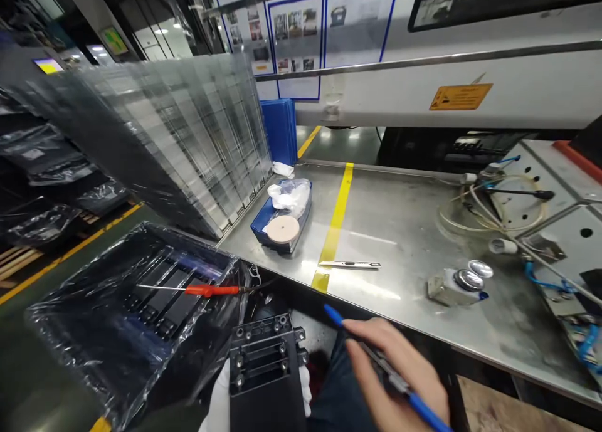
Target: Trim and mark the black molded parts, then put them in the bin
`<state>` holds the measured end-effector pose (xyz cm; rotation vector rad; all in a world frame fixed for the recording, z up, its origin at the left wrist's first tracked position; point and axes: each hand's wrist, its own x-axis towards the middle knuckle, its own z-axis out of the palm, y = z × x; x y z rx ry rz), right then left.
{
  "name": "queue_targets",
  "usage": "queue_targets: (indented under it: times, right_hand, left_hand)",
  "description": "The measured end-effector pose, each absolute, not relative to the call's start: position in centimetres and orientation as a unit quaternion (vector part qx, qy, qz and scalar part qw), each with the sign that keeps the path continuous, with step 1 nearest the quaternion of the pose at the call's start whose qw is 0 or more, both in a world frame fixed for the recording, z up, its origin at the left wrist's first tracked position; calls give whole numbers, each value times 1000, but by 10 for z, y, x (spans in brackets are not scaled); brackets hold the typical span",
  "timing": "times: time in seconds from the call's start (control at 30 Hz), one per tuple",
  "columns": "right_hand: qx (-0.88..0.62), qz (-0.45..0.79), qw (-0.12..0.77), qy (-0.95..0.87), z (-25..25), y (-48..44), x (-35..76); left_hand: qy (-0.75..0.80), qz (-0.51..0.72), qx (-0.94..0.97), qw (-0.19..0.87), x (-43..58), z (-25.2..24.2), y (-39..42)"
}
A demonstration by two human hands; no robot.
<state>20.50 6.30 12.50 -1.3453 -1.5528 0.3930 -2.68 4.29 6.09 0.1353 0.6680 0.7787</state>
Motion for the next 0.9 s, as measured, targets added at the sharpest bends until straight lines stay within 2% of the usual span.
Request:
queue_targets:
  times: [0.1,0.23,0.47,0.7,0.9]
  right_hand:
    - [-448,174,504,-718,130,61,179]
    - [-391,199,497,-748,130,63,165]
    - [-390,197,485,-757,132,62,158]
    - [-358,202,489,-769,143,60,161]
    - [-388,220,508,-737,140,56,152]
  left_hand:
    - [352,398,65,845,-30,63,36]
    - [384,417,81,820,-38,61,28]
    - [456,404,124,783,-88,45,-3]
    - [450,298,-9,842,-98,69,7]
    - [398,372,34,838,-57,57,19]
